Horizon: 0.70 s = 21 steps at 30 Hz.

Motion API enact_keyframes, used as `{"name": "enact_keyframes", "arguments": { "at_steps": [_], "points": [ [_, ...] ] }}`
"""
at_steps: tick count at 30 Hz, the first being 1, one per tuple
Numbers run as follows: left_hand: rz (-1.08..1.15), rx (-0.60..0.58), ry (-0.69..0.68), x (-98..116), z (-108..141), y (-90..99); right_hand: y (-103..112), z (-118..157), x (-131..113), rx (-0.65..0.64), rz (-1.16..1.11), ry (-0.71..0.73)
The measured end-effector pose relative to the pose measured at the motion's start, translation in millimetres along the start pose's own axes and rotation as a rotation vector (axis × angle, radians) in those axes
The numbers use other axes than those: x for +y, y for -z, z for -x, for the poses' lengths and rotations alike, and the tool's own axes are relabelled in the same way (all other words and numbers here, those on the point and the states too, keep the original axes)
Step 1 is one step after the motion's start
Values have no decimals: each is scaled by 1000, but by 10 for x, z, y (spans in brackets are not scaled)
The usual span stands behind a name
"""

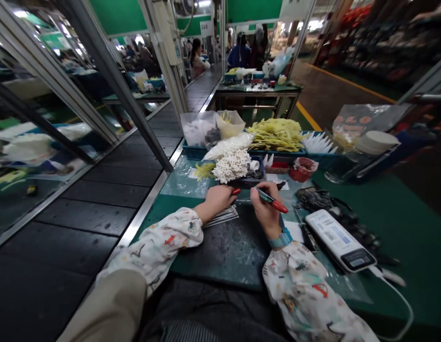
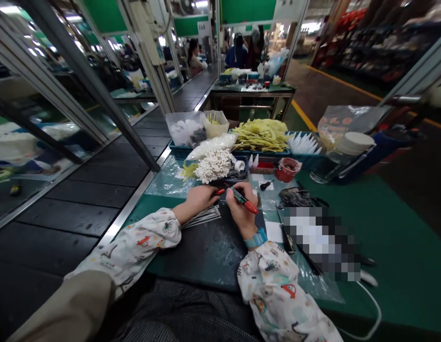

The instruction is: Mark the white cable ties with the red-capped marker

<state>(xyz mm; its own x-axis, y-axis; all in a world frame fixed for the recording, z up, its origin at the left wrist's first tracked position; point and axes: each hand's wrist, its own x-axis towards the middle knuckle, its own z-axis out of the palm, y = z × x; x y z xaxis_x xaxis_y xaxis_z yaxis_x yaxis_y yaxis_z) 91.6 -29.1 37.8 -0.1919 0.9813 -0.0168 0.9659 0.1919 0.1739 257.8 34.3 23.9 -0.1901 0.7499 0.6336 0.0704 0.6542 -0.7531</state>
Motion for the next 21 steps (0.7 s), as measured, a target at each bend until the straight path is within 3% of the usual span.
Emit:
{"name": "enact_keyframes", "arguments": {
  "at_steps": [5,10,16,21],
  "points": [
    [-26,15,-18,34,-93,-72,-9,-23,-18,-1,-63,-49],
    [61,77,-36,-34,39,18,1,-81,-6,99,-177,-122],
    [592,341,-61,-82,252,72,13,-82,54,114,-247,-203],
    [767,413,-108,-33,336,55,-17,-60,29,54,-216,-195]
  ]
}}
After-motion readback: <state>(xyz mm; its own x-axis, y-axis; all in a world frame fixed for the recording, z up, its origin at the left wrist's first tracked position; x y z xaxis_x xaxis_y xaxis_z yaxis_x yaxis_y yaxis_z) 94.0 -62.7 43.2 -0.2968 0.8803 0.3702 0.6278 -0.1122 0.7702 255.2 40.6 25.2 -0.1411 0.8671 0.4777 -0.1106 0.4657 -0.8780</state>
